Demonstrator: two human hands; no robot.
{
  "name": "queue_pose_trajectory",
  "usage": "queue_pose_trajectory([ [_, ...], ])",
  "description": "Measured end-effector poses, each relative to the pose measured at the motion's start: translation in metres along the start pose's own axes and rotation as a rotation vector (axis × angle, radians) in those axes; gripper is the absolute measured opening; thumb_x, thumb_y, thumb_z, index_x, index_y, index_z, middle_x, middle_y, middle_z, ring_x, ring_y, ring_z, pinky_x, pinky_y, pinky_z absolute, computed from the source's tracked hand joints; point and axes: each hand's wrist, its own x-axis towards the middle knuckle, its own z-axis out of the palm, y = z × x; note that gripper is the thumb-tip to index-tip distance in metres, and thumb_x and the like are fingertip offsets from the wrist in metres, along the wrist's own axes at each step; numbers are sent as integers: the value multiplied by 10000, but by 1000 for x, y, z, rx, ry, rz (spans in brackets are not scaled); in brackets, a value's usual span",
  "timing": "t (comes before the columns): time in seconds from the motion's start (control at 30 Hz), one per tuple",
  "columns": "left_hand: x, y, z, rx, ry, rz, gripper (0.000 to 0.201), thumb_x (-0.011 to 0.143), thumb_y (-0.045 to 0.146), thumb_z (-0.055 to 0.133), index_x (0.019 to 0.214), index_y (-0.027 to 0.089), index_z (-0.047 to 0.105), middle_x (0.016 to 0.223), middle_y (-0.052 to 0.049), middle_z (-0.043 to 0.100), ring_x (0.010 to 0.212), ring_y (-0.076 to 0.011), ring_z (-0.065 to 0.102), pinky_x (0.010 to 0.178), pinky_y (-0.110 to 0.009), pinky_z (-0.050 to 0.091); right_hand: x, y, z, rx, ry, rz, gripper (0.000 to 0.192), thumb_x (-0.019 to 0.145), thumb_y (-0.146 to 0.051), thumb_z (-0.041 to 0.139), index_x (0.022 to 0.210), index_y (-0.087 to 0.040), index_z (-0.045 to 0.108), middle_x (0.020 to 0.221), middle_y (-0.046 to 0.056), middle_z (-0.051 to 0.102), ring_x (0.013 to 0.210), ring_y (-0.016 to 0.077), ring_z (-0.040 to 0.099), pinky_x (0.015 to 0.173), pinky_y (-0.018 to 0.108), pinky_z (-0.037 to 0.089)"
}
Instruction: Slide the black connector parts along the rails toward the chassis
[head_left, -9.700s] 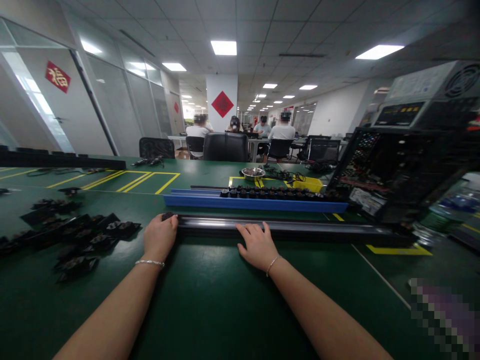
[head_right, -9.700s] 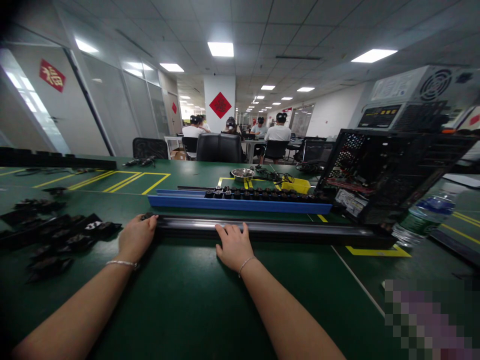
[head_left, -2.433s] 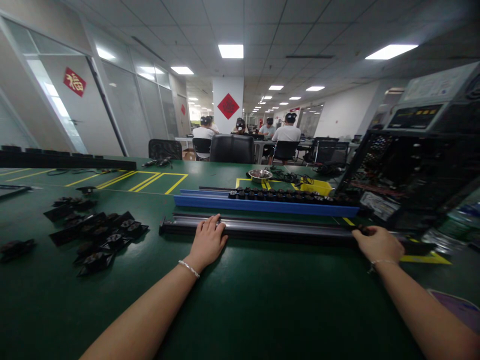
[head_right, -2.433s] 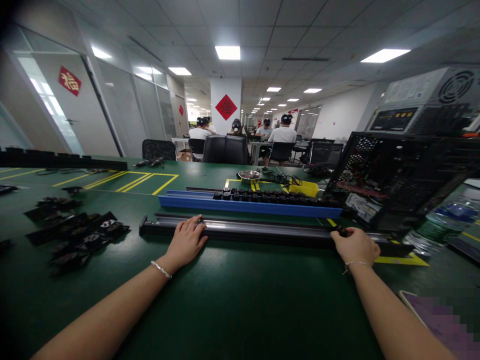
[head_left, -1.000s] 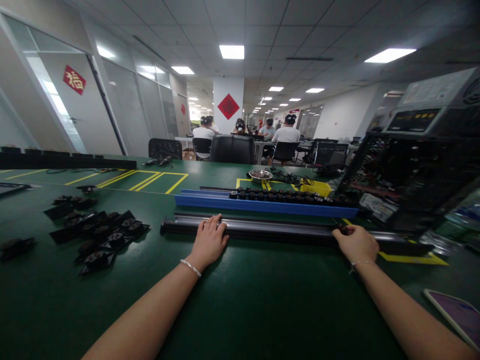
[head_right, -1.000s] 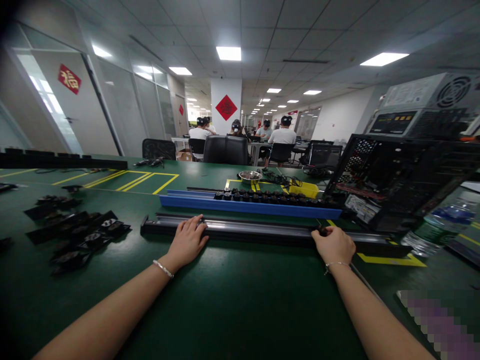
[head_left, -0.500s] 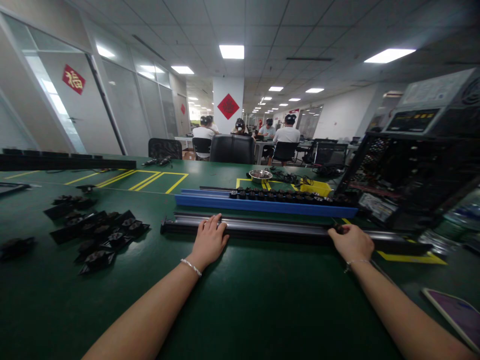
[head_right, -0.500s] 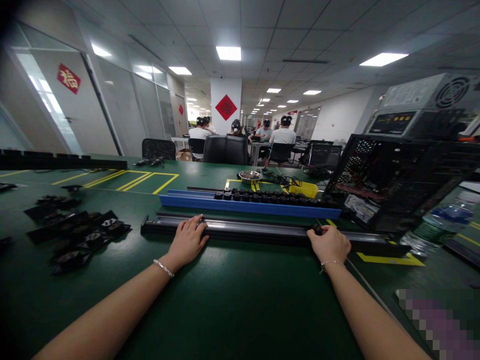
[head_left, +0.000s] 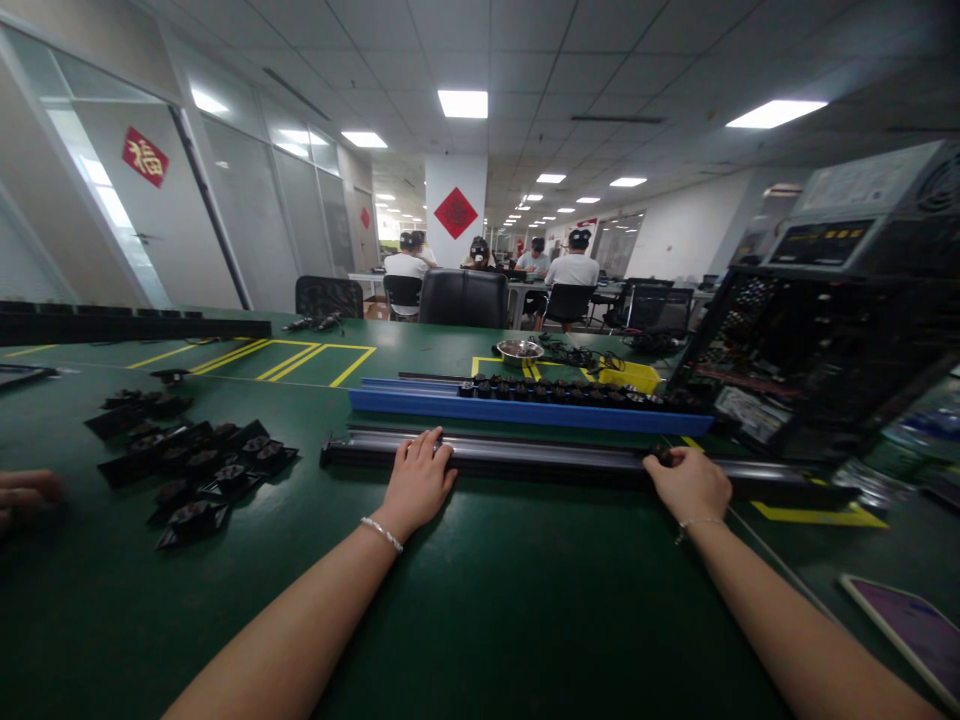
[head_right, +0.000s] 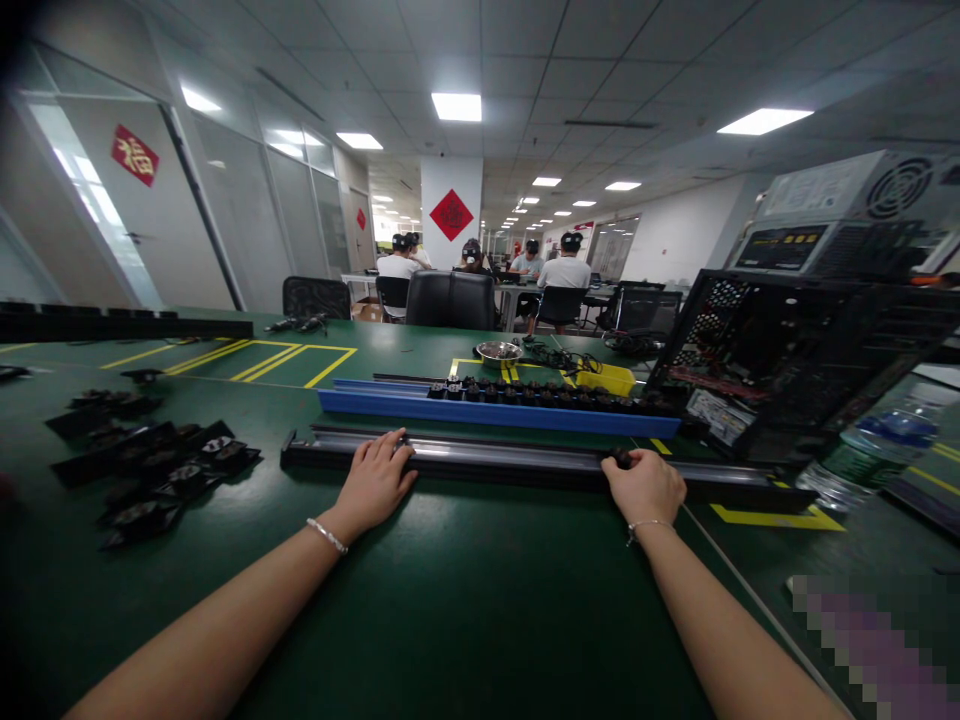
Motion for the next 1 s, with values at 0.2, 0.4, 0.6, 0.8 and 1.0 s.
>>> queue_pose_trajectory([
  [0.2, 1, 1, 0, -14, 2, -5, 309, 851, 352, 452, 1109, 221, 557, 1367, -103, 449, 1250, -270, 390, 1022, -458, 275, -1, -3, 0, -10, -14, -4, 366, 650, -491, 518, 818, -179, 612, 818, 98, 634, 801, 273, 563, 711, 370, 403],
  [0.4, 1, 1, -1, -12, -2, -6, 309, 845, 348, 461, 1111, 220, 555, 1364, -103, 453, 1251, -268, 388, 1023, -454, 276, -8, -12, -1, 14, -3, -20, 363, 650, -487, 511, 806, -176, 613, 818, 102, 636, 809, 273, 560, 715, 366, 399],
  [0.6, 1, 1, -1, -12, 1, -4, 304, 847, 350, 459, 1104, 222, 558, 1359, -104, 458, 1247, -269, 392, 1019, -454, 280, -8, -17, -3, 22, -43, 12, 389, 643, -493, 510, 833, -170, 613, 859, 111, 636, 827, 271, 557, 732, 374, 402],
  [0.8, 0, 1, -3, -14, 3, -4, 300, 844, 343, 463, 1097, 216, 563, 1352, -111, 463, 1245, -268, 395, 1019, -451, 281, -9, -21, -5, 7, -52, 24, 407, 650, -496, 502, 863, -166, 611, 893, 129, 635, 843, 283, 560, 741, 389, 402],
  [1.0, 1, 1, -1, -26, 1, -5, 309, 840, 340, 465, 1111, 226, 558, 1356, -108, 459, 1248, -269, 391, 1021, -456, 280, -12, -21, 0, 24, 28, 10, 396, 657, -483, 500, 857, -157, 601, 876, 132, 631, 844, 293, 554, 771, 403, 392],
])
